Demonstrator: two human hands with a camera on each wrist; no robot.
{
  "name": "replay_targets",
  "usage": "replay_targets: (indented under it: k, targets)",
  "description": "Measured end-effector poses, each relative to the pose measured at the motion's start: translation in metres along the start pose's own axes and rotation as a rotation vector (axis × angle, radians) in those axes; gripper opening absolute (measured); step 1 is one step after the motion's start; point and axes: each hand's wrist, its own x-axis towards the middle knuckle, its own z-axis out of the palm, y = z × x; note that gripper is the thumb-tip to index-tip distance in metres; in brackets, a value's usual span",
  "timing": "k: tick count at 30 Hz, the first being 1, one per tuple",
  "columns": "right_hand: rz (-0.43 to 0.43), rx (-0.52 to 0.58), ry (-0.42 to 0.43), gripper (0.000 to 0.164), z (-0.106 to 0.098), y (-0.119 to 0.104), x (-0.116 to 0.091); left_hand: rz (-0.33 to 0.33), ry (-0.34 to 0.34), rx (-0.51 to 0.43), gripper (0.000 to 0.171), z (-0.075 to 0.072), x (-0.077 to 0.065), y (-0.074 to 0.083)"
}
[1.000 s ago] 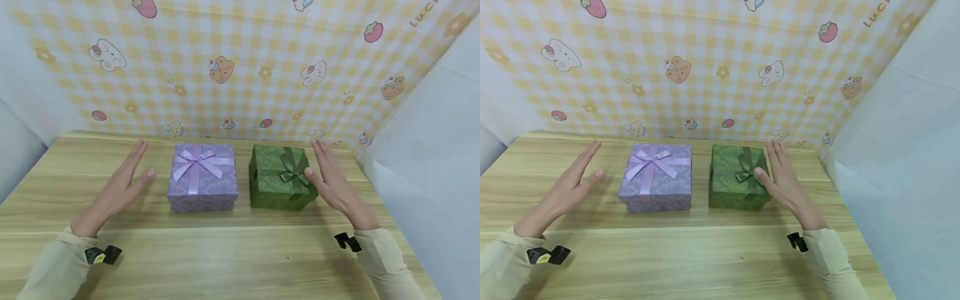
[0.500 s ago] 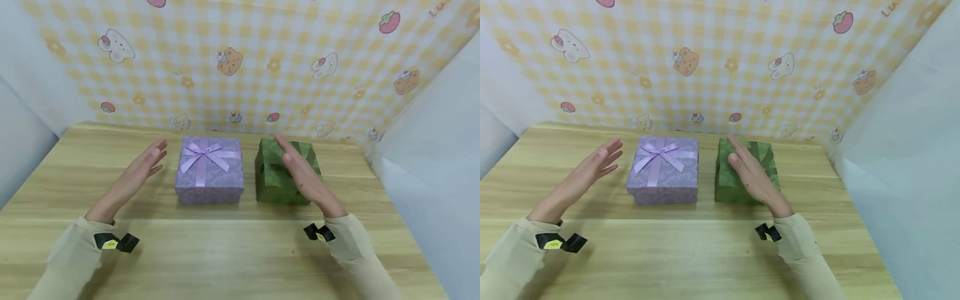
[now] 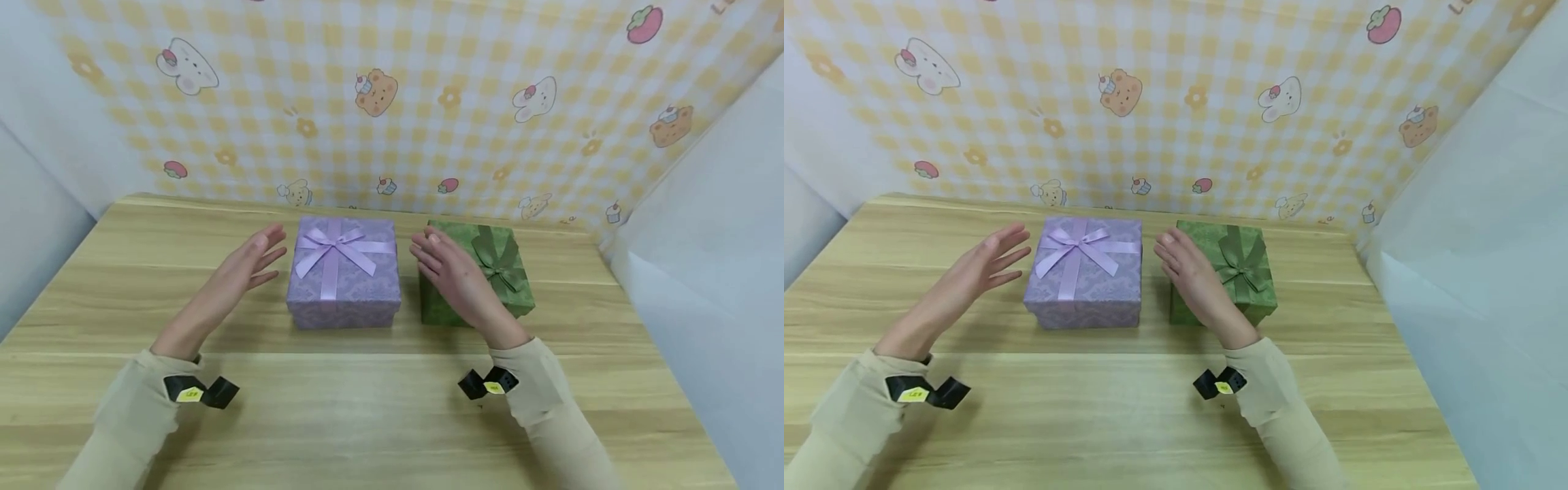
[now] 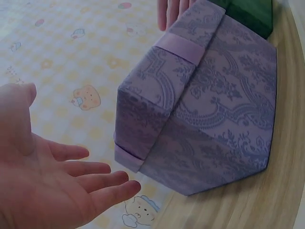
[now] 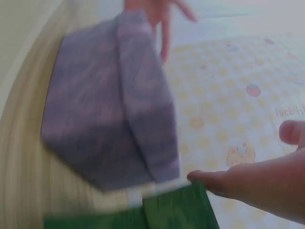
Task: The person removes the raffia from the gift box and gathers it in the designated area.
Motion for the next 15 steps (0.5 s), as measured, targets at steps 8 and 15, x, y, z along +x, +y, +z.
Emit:
replay_targets:
  k: [8,15]
  targets:
    - [0.124,0.167,-0.016,0.065,0.012,0.001,0.008,-0.072,0.159,-0.107,0.062,0.004,0.002,0.003]
    - [0.195,0.175,0.03,0.069,0.025,0.013,0.014,-0.169,0.132,-0.317,0.061,0.008,0.005,0.004]
